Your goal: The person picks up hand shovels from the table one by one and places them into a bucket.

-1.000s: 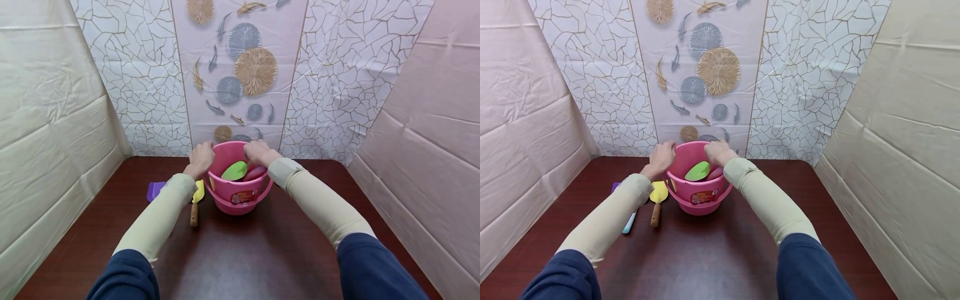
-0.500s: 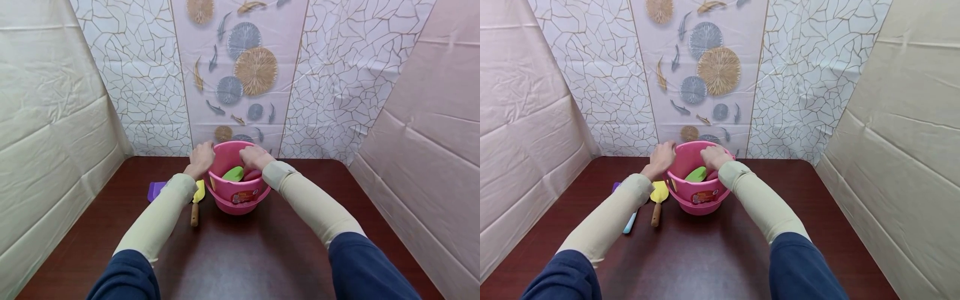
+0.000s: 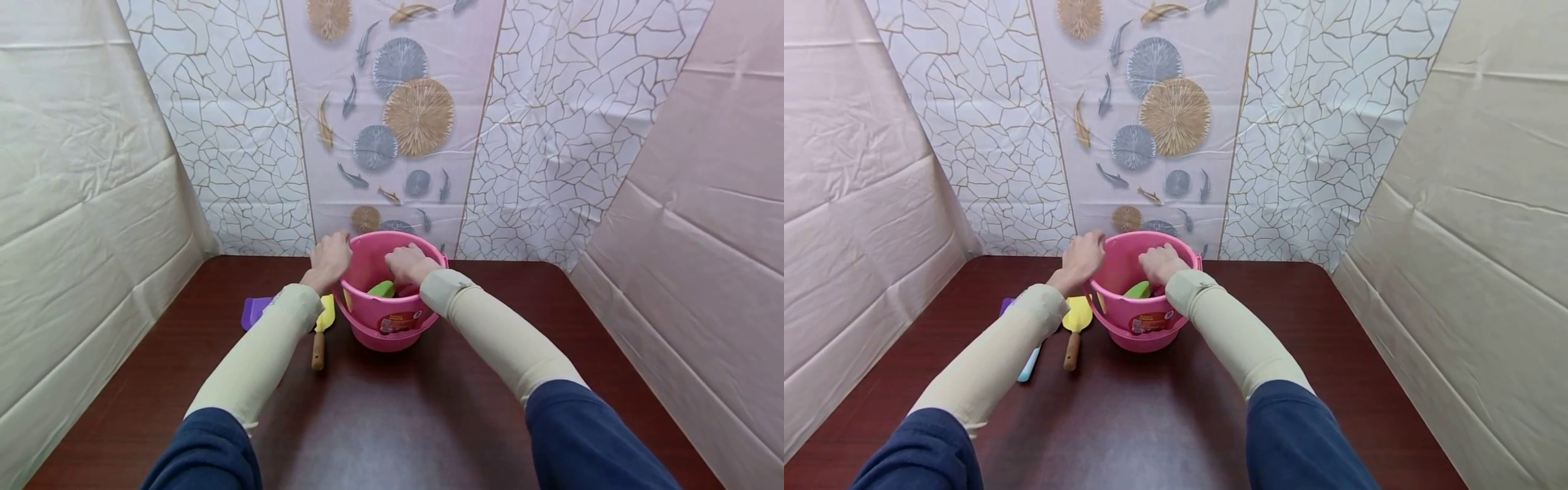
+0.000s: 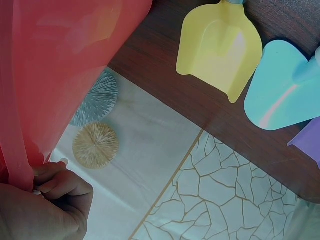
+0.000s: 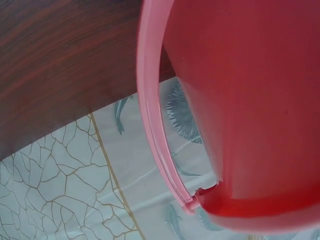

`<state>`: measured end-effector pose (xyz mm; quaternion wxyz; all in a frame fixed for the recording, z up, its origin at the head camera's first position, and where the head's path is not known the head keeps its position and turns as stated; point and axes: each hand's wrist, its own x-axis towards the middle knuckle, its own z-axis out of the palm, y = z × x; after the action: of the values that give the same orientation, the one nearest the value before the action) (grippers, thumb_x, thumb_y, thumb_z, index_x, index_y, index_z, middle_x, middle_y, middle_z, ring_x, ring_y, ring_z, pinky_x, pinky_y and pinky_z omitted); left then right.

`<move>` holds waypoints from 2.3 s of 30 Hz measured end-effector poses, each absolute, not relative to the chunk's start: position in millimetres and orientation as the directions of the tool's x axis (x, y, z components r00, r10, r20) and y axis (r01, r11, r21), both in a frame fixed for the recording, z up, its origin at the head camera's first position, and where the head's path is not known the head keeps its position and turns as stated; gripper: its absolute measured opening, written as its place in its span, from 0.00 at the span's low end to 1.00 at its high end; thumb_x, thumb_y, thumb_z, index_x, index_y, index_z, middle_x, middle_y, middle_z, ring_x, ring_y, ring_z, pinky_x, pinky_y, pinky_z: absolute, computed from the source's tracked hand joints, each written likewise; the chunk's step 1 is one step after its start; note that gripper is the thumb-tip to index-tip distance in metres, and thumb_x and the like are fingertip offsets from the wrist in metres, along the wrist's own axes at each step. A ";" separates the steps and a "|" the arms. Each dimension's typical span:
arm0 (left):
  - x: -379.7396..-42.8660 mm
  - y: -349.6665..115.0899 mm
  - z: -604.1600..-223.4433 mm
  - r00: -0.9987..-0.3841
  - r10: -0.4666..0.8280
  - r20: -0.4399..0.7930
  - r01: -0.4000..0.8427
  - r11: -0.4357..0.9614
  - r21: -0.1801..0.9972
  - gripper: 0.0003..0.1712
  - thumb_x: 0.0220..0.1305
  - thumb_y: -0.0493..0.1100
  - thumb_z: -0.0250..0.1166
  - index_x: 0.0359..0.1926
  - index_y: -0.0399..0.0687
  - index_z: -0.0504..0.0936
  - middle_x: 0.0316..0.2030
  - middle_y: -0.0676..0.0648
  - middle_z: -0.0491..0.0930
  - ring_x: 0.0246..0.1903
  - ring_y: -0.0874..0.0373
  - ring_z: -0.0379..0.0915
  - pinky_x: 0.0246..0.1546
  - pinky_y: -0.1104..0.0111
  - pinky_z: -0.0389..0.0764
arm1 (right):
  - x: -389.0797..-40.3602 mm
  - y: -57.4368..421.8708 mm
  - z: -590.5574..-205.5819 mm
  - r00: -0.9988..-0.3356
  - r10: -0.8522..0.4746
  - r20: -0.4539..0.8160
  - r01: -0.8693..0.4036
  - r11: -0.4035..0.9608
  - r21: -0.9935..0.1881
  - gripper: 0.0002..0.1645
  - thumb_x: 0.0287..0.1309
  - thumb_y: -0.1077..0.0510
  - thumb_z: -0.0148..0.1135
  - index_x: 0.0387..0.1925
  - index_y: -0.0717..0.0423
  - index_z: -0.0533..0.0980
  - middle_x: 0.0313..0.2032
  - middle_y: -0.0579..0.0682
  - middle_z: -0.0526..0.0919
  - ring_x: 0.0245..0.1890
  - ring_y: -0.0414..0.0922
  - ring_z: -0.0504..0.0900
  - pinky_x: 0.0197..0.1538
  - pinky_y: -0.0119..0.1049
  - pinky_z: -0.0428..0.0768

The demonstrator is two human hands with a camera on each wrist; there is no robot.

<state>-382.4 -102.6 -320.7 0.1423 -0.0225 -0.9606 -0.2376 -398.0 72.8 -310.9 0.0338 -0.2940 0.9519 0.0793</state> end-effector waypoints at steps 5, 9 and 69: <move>-382.8 -102.4 -320.1 -0.958 -0.029 0.286 0.106 0.889 0.445 0.19 0.73 0.44 0.44 0.56 0.47 0.76 0.46 0.39 0.82 0.46 0.42 0.80 0.46 0.50 0.78 | -401.1 69.8 -314.8 -0.825 -0.552 -0.120 -0.565 0.808 0.166 0.14 0.50 0.49 0.72 0.33 0.53 0.79 0.32 0.51 0.84 0.42 0.49 0.80 0.53 0.45 0.69; -382.7 -102.4 -319.7 -0.958 -0.032 0.284 0.101 0.892 0.440 0.18 0.73 0.44 0.44 0.55 0.47 0.77 0.47 0.39 0.82 0.46 0.42 0.80 0.45 0.50 0.78 | -401.9 68.3 -317.0 -0.835 -0.535 -0.125 -0.550 0.814 0.186 0.12 0.51 0.49 0.71 0.32 0.51 0.80 0.34 0.51 0.85 0.43 0.49 0.81 0.54 0.45 0.68; -327.1 -258.4 -373.6 -0.969 -0.244 -0.021 -0.229 0.870 0.437 0.32 0.69 0.47 0.42 0.65 0.26 0.51 0.59 0.18 0.58 0.58 0.22 0.58 0.53 0.37 0.65 | -404.9 124.6 -308.9 -0.968 -0.005 0.249 -0.105 0.915 -0.390 0.29 0.73 0.43 0.36 0.28 0.56 0.74 0.44 0.61 0.83 0.50 0.58 0.81 0.51 0.54 0.76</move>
<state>-327.1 -258.4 -373.6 0.0176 0.1224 -0.9667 -0.2240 -404.9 124.6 -308.9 -0.1225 -0.0284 0.9707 -0.2046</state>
